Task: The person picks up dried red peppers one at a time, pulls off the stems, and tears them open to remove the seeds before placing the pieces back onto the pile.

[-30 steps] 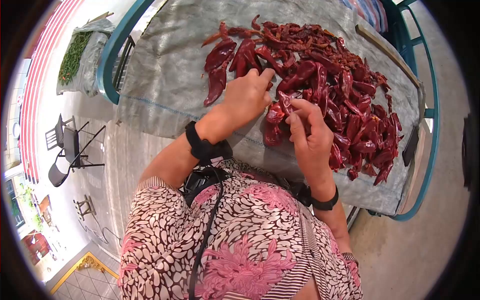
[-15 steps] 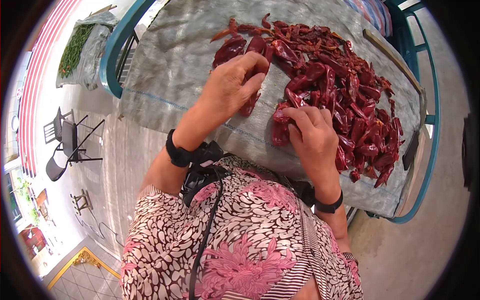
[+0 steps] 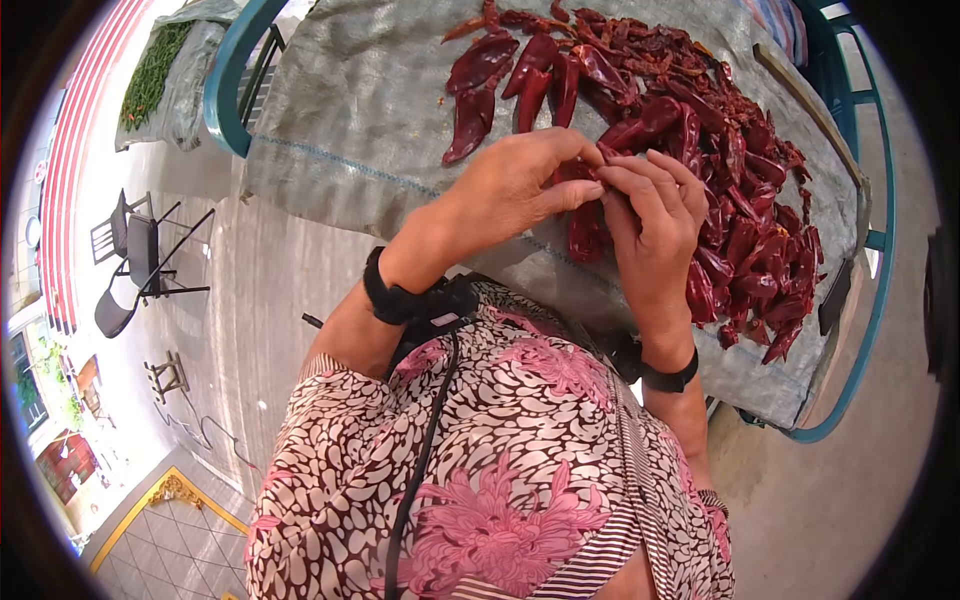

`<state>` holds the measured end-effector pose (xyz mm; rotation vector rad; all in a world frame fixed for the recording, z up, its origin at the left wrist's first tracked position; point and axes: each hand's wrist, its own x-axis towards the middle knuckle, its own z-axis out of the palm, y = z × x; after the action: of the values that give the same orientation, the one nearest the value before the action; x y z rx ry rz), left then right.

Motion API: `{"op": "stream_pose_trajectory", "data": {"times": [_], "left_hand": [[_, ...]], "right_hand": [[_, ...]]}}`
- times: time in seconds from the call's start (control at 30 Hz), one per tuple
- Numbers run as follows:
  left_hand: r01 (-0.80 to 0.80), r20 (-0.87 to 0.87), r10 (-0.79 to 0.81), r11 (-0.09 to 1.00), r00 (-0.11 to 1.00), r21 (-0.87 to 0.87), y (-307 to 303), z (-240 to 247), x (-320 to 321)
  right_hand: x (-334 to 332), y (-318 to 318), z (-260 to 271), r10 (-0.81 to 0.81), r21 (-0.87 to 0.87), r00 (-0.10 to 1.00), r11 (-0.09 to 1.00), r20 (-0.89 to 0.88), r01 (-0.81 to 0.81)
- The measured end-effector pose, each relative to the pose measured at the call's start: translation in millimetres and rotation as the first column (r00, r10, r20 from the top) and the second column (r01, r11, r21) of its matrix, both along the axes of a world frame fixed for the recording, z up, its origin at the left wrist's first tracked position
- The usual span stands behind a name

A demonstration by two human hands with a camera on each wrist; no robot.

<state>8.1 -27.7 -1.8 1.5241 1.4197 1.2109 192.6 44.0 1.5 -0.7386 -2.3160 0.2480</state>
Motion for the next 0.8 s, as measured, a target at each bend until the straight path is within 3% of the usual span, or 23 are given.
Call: {"op": "stream_pose_trajectory", "data": {"times": [0.03,0.23,0.33,0.43,0.47,0.57,0.67,0.8], "left_hand": [[-0.015,0.008,0.014,0.998,1.000,0.053,1,-1,1],[-0.081,0.047,0.081,0.997,0.996,-0.009,-2,12,-1],[-0.183,0.236,0.197,0.980,0.952,-0.080,-1,16,-5],[-0.228,0.289,0.237,0.971,0.928,-0.064,4,16,-14],[-0.276,0.263,0.276,0.960,0.924,-0.039,7,16,-14],[-0.409,0.194,0.394,0.911,0.899,0.045,14,16,-15],[-0.216,0.029,0.217,0.975,0.976,-0.048,8,28,-12],[0.082,-0.339,-0.021,0.983,0.941,0.166,3,-1,-6]], "right_hand": [[0,0,1,0.016,-0.008,1.000,1.000,-0.020,-0.016],[7,0,12,0.004,-0.037,0.993,0.999,-0.120,-0.009],[21,-11,25,-0.039,-0.425,0.982,0.904,-0.183,-0.043],[30,-12,24,0.153,-0.358,0.988,0.922,-0.006,-0.145],[30,-17,29,0.156,-0.389,0.976,0.917,0.153,-0.085],[32,-24,19,0.207,-0.355,0.932,0.930,0.297,-0.093],[33,-25,15,0.202,-0.295,0.904,0.951,0.378,-0.089],[34,-23,2,0.172,-0.261,0.916,0.962,0.362,-0.078]]}}
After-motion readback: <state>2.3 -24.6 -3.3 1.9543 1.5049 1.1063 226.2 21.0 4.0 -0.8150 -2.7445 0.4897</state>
